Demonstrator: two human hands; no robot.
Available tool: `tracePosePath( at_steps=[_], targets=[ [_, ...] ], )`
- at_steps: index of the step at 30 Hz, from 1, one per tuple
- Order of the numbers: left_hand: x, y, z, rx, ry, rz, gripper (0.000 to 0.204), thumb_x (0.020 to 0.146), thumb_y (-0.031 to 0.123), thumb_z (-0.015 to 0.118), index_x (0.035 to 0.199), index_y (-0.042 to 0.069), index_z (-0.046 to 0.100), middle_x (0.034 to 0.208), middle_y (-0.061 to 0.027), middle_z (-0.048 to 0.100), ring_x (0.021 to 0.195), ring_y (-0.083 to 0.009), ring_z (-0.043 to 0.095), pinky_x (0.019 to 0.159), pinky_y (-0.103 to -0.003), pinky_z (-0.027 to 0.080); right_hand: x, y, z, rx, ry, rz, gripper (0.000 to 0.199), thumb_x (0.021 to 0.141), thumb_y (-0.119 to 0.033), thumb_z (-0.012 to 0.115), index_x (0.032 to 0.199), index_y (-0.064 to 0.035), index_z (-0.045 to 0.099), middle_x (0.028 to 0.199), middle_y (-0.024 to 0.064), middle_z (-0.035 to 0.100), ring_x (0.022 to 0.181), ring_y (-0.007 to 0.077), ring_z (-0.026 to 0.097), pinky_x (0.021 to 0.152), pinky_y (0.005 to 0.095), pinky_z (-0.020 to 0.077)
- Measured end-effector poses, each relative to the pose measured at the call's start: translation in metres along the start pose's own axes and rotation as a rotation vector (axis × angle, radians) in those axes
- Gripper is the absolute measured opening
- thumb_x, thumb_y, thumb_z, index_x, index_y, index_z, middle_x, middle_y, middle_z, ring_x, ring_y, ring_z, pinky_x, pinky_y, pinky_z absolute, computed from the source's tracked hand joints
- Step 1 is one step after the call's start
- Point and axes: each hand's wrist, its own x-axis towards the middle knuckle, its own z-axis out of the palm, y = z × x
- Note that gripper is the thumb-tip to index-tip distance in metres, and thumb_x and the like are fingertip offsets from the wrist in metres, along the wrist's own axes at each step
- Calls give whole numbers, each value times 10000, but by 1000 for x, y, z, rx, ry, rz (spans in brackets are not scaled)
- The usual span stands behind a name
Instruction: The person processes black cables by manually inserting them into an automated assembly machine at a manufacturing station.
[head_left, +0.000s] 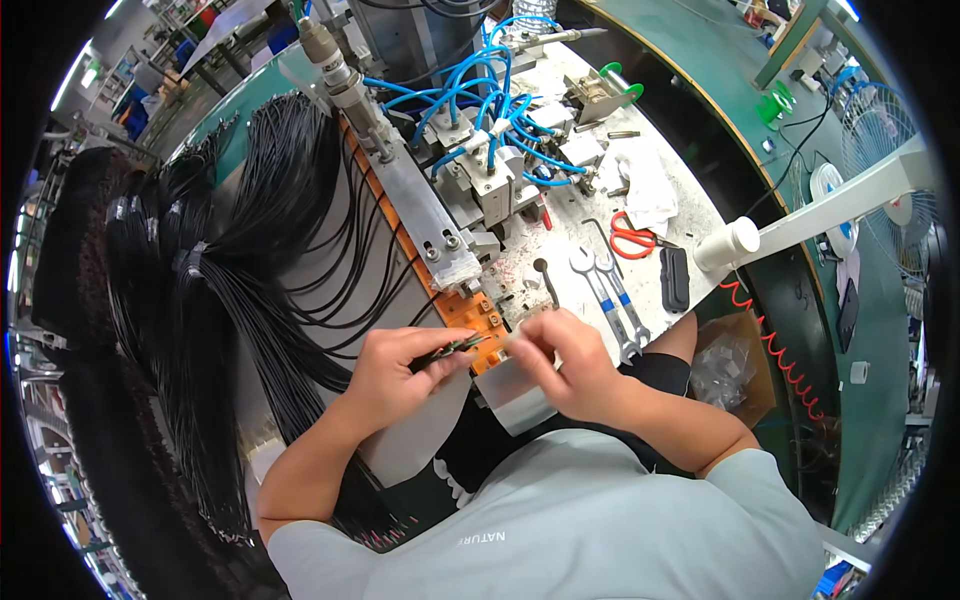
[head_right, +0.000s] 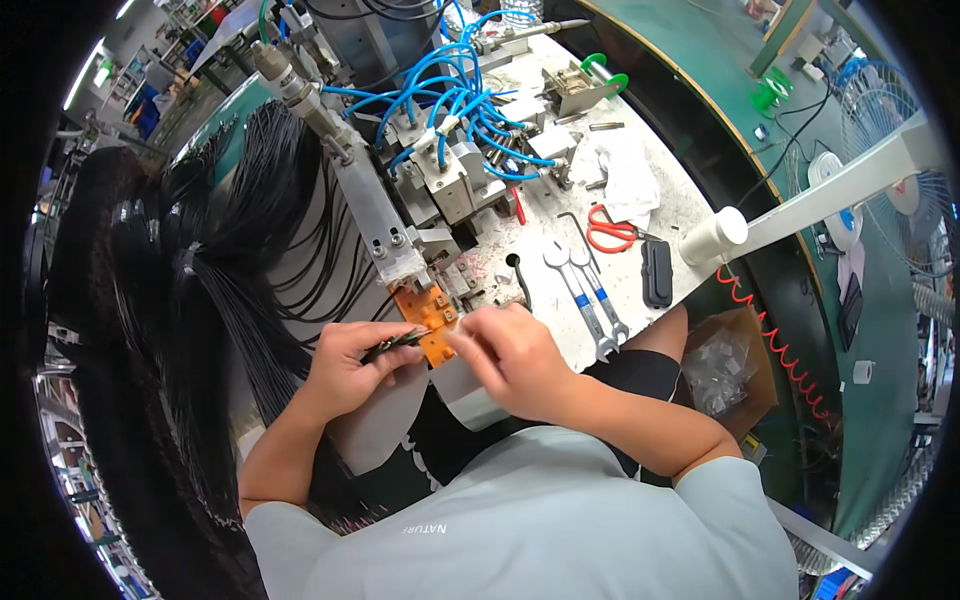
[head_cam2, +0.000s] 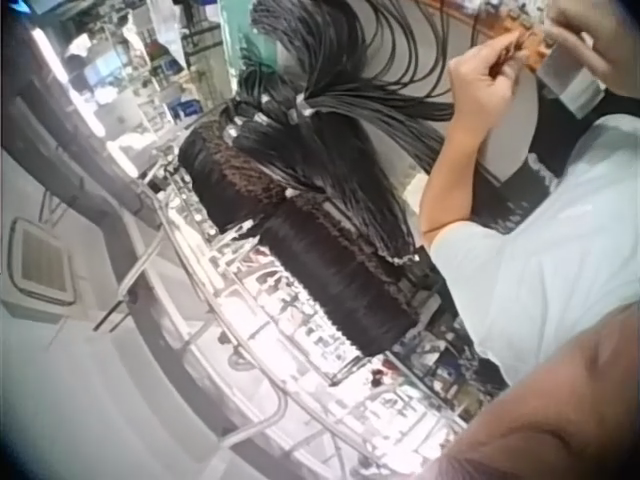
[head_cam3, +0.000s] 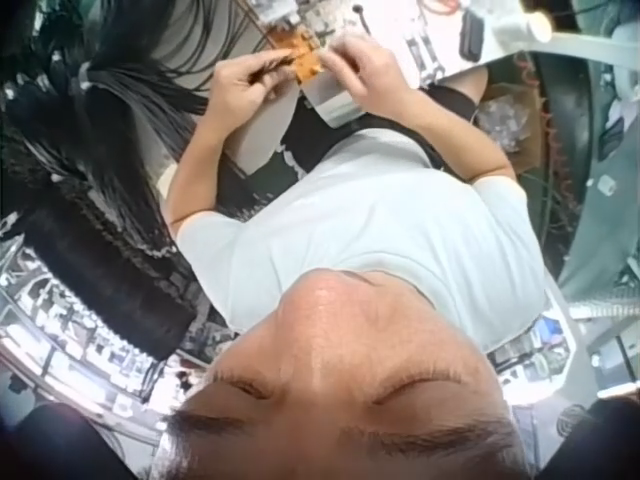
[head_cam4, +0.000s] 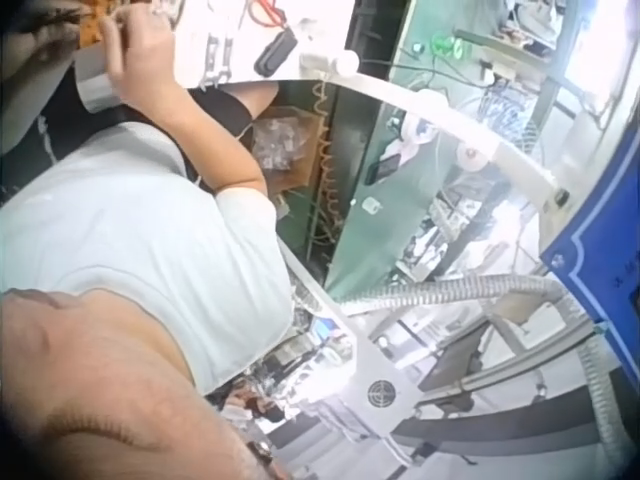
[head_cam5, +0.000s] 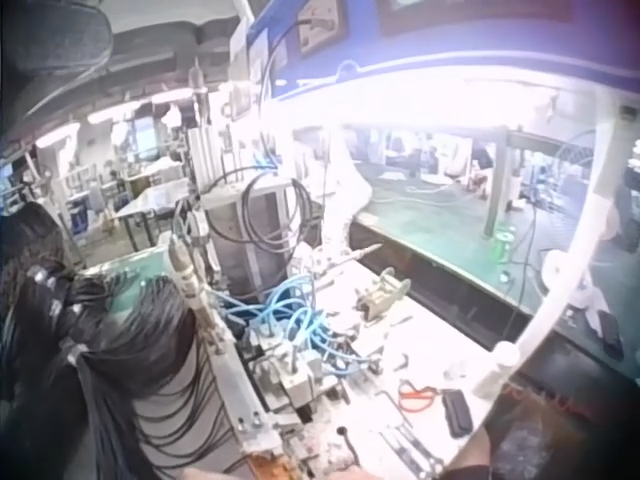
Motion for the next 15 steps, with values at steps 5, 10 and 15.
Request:
tracePosePath(
  at_steps=[5, 10, 15],
  targets=[
    [5, 4, 2, -155, -9, -119, 147, 881, 31, 683, 1023, -5, 687, 741, -62, 673, 597, -82, 611, 567, -242, 493, 2, -1, 10, -257, -12, -300, 144, 847, -16, 691, 961, -37, 605, 706, 47, 594, 600, 204, 546, 658, 329, 401],
    [3, -3, 4, -103, 11, -5, 156, 892, 30, 669, 1041, -17, 668, 737, -64, 675, 614, -90, 624, 574, -249, 497, 3, -3, 17, -213, 8, -311, 170, 837, -13, 700, 986, -38, 622, 699, 47, 608, 595, 217, 557, 674, 328, 395],
    [0, 0, 2, -130, -4, -52, 122, 906, 27, 642, 1020, -16, 653, 772, -60, 696, 641, -106, 667, 610, -244, 519, 4, -4, 22, -194, -8, -290, 169, 839, -12, 700, 991, -40, 633, 694, 44, 619, 598, 211, 572, 679, 322, 394]
  ],
)
